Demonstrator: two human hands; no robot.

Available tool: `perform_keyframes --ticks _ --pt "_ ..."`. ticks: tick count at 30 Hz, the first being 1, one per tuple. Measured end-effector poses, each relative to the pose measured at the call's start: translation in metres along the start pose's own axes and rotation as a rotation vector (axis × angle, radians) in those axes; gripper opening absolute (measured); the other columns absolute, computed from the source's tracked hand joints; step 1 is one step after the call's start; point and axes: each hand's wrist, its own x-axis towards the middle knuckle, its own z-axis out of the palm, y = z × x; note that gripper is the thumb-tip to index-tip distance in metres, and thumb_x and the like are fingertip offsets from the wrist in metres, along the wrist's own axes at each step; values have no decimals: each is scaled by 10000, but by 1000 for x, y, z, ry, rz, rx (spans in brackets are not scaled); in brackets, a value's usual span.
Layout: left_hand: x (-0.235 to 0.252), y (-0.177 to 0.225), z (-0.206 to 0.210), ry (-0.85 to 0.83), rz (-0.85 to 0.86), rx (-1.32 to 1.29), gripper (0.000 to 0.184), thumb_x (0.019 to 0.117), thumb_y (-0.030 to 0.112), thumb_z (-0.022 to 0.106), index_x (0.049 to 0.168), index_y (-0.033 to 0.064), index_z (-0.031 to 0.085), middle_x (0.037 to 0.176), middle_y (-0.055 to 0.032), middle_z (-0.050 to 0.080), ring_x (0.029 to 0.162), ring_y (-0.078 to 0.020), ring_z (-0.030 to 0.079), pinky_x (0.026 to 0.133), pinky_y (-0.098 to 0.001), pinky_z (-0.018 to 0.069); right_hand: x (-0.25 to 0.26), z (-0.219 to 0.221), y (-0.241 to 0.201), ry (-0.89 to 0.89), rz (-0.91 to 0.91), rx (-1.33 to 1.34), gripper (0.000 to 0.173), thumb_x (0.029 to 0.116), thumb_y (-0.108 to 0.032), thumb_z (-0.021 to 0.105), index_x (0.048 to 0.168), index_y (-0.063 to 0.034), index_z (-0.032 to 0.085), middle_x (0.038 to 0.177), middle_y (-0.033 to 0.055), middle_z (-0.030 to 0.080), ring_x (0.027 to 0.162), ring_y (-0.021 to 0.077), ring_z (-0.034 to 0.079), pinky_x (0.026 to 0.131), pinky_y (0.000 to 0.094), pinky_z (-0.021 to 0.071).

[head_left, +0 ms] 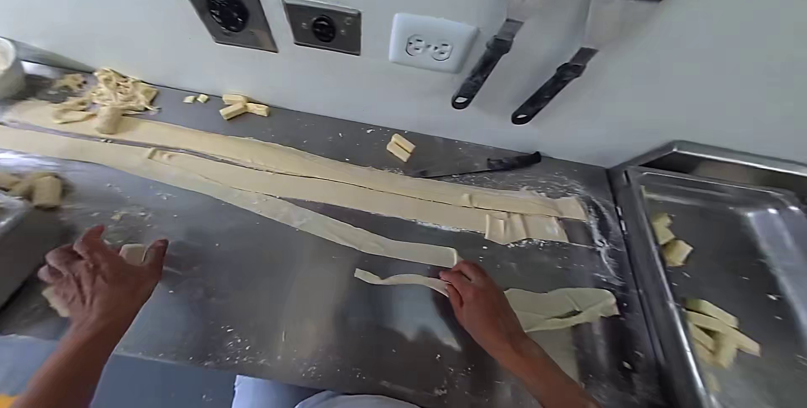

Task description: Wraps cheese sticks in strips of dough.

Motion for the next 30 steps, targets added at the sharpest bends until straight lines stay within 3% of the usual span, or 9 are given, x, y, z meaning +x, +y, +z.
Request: perform_keyframes --ticks 3,7,10,12,16,20,24,27,30 --pt "-27 49 3 -112 245 -86 515 921 141 722 1308 -149 546 1313 -471 474 1233 -676 441 1016 -766 352 -20 -7 23 -34 112 -12 168 944 -59 641 1017 18 771 1000 218 716 949 386 713 833 501 595" --pt "-98 140 69 -372 683 -360 182 916 148 698 1024 22 773 1037 -173 729 996 -326 713 883 -491 587 -24 2 27 18 113 13 179 946 -113 657 1001 15 768 957 207 711 880 360 720 791 482 603" --pt "-125 184 108 -469 937 -393 260 931 215 689 1112 43 761 1095 -169 724 1047 -360 692 903 -507 567 -13 2 16 -57 124 13 179 949 -106 646 980 19 771 961 210 712 907 362 716 820 483 592" --pt "-125 196 118 -459 1015 -386 197 949 180 634 991 40 767 1010 -162 727 999 -363 699 869 -496 571 -5 -3 8 -174 171 -12 200 955 -112 613 963 35 749 982 217 703 940 364 705 847 478 572" --pt "-122 201 100 -598 766 -587 192 957 120 624 973 -13 761 1009 -178 739 954 -292 721 878 -413 581 1 -11 15 -74 118 248 154 884 -85 633 892 46 714 964 189 708 871 268 700 791 387 579" --pt "-113 198 68 -873 297 -745 219 962 162 643 1070 -9 728 947 -77 725 811 -63 661 779 -233 545 3 -42 10 73 84 804 44 853 -70 627 864 -58 668 948 -11 704 813 -5 647 711 169 551" --pt "-107 200 55 -1034 405 -673 243 967 133 567 1097 -10 715 982 -98 692 832 -92 623 776 -267 519 18 -82 -15 -130 100 941 85 897 -55 637 972 -93 622 872 -81 671 704 -28 606 623 157 514" --pt "-107 216 46 -1086 592 -676 310 908 77 571 1164 -34 706 1175 -207 677 1100 -273 639 977 -423 496 28 -104 -38 -330 118 917 230 942 -65 604 1169 -42 576 930 -60 680 727 -1 632 639 176 536" --pt "-118 246 29 -1124 606 -1032 422 899 88 554 1288 -60 626 1311 -146 653 1255 -174 596 1105 -341 449 32 -113 -56 -412 79 861 281 956 -90 599 1231 -38 571 962 -51 686 763 1 637 664 175 536"
